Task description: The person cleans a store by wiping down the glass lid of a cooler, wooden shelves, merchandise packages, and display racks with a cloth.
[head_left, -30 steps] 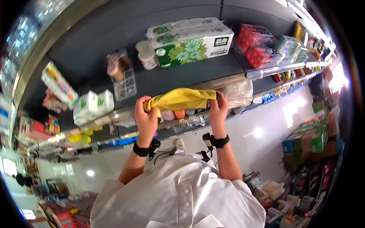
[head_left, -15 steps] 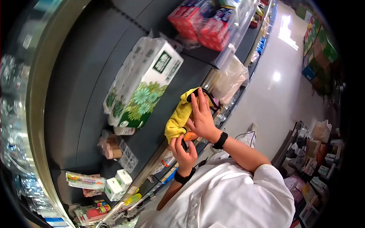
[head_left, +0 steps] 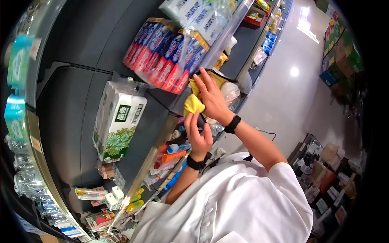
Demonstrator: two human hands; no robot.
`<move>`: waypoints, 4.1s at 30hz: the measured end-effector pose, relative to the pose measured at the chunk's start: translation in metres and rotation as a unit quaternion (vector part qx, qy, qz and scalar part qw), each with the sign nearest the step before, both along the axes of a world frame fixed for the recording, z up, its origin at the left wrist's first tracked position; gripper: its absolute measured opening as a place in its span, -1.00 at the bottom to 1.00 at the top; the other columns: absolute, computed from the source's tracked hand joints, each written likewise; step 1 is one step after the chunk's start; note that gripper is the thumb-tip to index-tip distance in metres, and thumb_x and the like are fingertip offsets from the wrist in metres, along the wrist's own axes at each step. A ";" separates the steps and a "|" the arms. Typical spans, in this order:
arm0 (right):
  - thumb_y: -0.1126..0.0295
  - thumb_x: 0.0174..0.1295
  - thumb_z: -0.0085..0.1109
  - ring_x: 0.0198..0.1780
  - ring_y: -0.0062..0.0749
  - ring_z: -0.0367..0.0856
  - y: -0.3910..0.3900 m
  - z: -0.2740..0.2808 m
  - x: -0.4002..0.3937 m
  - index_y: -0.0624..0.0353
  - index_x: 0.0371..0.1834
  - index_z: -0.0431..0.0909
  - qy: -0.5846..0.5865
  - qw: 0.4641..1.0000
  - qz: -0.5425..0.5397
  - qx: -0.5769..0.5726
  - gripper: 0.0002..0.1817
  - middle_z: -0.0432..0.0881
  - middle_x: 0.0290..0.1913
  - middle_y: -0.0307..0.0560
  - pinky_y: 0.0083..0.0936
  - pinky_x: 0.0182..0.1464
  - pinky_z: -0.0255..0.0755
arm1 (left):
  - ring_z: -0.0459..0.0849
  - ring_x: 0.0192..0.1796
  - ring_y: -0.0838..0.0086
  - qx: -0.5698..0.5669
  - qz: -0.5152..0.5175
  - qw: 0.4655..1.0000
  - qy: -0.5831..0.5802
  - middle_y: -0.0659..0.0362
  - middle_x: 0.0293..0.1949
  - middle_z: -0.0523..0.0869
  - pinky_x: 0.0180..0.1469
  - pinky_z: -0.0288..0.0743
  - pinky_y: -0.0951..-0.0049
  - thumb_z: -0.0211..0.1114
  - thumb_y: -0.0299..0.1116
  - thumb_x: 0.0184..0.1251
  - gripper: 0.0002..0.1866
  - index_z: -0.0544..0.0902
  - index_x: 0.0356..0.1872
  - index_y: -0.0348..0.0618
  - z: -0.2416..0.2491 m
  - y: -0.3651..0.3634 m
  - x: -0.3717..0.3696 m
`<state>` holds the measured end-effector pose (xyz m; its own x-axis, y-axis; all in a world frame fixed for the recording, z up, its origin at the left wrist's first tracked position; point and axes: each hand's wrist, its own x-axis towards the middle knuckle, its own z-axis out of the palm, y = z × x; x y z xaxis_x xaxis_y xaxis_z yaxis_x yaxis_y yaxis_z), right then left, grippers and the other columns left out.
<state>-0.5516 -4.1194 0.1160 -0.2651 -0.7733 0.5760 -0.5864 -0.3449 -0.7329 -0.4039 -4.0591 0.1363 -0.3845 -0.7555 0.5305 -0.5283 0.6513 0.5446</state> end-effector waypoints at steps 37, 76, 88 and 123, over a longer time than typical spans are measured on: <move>0.57 0.15 0.25 0.00 -0.03 0.71 0.083 -0.063 -0.522 0.14 0.25 0.55 -0.034 0.900 -0.418 0.120 -0.48 0.62 0.21 -0.03 -0.24 -0.03 0.63 | 0.55 0.38 0.32 0.443 -0.395 0.798 0.106 0.08 0.35 0.49 0.49 0.34 0.34 0.16 -0.62 0.36 -0.55 0.55 0.28 -0.45 0.004 -0.126 -0.534; 0.47 0.49 0.13 -0.30 -0.59 0.61 0.389 0.041 -1.139 0.26 0.01 0.59 -0.248 0.703 -0.660 -0.099 -0.85 0.63 -0.21 -0.19 -0.59 -0.26 0.58 | 0.61 -0.25 0.60 0.638 -0.463 0.597 0.147 0.16 -0.13 0.71 -0.14 0.49 0.62 0.24 -0.61 0.38 -0.73 0.64 0.07 -0.41 0.046 0.025 -1.322; 0.33 0.39 0.18 -0.10 0.19 0.66 0.431 -0.088 -1.164 0.20 0.07 0.60 -0.223 0.745 -0.553 0.298 -0.73 0.67 -0.04 0.12 -0.11 -0.07 0.57 | 0.67 0.00 0.44 0.643 -0.269 0.701 -0.146 0.09 0.05 0.70 0.06 0.53 0.44 0.26 -0.54 0.31 -0.58 0.60 0.20 -0.40 -0.142 0.019 -1.298; 0.36 0.28 0.36 -0.30 -0.34 0.66 0.444 -0.112 -1.200 0.18 0.23 0.58 -0.327 0.710 -0.559 0.274 -0.55 0.68 -0.34 -0.01 -0.41 -0.19 0.53 | 0.64 -0.11 0.54 0.640 -0.339 0.666 -0.178 0.22 -0.14 0.69 -0.02 0.55 0.45 0.18 -0.35 0.55 -0.77 0.60 0.01 -0.31 -0.120 0.035 -1.342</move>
<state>-1.7514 -3.6753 0.0042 -0.9628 0.0717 -0.2605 0.2597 0.5118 -0.8189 -1.7459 -4.0240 0.0162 -0.7970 -0.0888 -0.5974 -0.5931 -0.0713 0.8020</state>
